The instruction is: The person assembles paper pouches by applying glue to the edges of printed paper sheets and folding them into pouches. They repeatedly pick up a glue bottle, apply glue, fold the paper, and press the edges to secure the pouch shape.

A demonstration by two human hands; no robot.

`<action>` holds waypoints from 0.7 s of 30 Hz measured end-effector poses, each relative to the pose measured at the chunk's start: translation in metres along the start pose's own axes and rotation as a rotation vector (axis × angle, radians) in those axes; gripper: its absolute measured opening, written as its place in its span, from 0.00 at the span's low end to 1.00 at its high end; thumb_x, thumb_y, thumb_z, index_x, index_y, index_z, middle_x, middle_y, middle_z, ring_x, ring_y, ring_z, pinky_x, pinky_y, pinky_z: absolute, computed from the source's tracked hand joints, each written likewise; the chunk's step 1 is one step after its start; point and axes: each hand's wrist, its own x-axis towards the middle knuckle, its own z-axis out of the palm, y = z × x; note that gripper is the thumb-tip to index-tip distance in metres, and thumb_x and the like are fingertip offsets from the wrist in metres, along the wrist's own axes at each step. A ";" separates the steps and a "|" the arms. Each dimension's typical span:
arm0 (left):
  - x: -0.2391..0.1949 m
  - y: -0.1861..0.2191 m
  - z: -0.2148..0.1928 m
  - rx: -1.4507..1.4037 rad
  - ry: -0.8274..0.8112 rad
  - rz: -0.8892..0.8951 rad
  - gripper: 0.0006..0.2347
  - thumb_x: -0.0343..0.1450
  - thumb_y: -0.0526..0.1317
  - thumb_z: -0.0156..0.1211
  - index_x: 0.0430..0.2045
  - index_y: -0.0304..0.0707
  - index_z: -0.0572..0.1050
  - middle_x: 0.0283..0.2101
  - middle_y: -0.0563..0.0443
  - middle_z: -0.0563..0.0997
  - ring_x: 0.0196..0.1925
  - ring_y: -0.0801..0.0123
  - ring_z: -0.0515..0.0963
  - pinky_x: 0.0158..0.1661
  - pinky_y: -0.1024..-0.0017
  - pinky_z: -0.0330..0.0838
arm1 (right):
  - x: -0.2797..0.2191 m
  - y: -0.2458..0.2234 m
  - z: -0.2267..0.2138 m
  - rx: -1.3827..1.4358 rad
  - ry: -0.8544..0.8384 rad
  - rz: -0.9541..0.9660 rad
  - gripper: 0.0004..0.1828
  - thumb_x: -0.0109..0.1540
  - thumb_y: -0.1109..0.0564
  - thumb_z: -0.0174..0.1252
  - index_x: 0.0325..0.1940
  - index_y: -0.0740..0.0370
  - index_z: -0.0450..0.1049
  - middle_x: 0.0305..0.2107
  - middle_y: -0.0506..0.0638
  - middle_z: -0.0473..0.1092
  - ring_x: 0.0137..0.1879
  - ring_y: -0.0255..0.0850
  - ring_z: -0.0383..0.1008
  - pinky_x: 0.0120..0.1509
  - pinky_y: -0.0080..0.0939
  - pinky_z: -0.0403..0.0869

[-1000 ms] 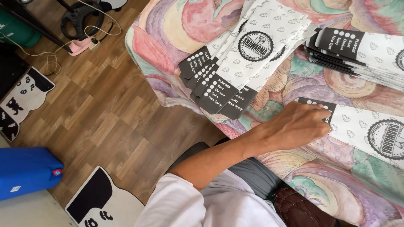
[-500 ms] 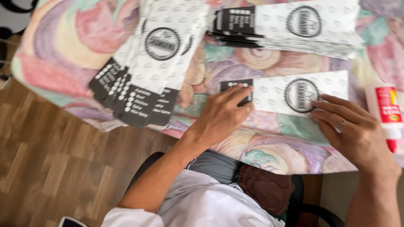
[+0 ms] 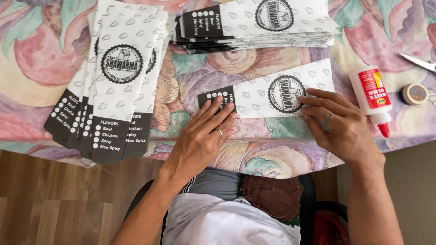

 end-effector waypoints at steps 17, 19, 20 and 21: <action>0.006 -0.005 0.005 -0.068 0.196 -0.081 0.05 0.68 0.21 0.68 0.36 0.16 0.81 0.45 0.25 0.83 0.54 0.40 0.82 0.57 0.56 0.80 | -0.007 0.003 0.005 0.104 0.051 0.053 0.05 0.65 0.75 0.62 0.45 0.77 0.77 0.48 0.68 0.77 0.62 0.67 0.78 0.69 0.59 0.78; 0.006 -0.002 0.001 -0.066 0.214 -0.061 0.04 0.69 0.21 0.66 0.35 0.14 0.81 0.46 0.25 0.83 0.55 0.41 0.82 0.58 0.55 0.79 | -0.003 -0.001 0.006 0.061 0.044 0.089 0.04 0.65 0.75 0.63 0.43 0.76 0.78 0.47 0.66 0.78 0.60 0.63 0.79 0.67 0.57 0.79; 0.007 -0.001 0.000 -0.064 0.230 -0.038 0.04 0.69 0.20 0.65 0.34 0.13 0.81 0.46 0.25 0.82 0.56 0.41 0.81 0.60 0.54 0.78 | -0.002 -0.003 0.006 0.018 0.039 0.127 0.04 0.64 0.75 0.63 0.41 0.74 0.79 0.46 0.63 0.79 0.58 0.59 0.80 0.64 0.54 0.79; 0.002 -0.001 0.001 -0.068 0.230 -0.035 0.04 0.69 0.20 0.65 0.34 0.13 0.81 0.46 0.25 0.82 0.56 0.41 0.81 0.60 0.54 0.78 | 0.004 -0.006 0.012 0.015 0.040 0.130 0.04 0.64 0.75 0.63 0.41 0.74 0.79 0.46 0.63 0.79 0.58 0.59 0.80 0.64 0.54 0.79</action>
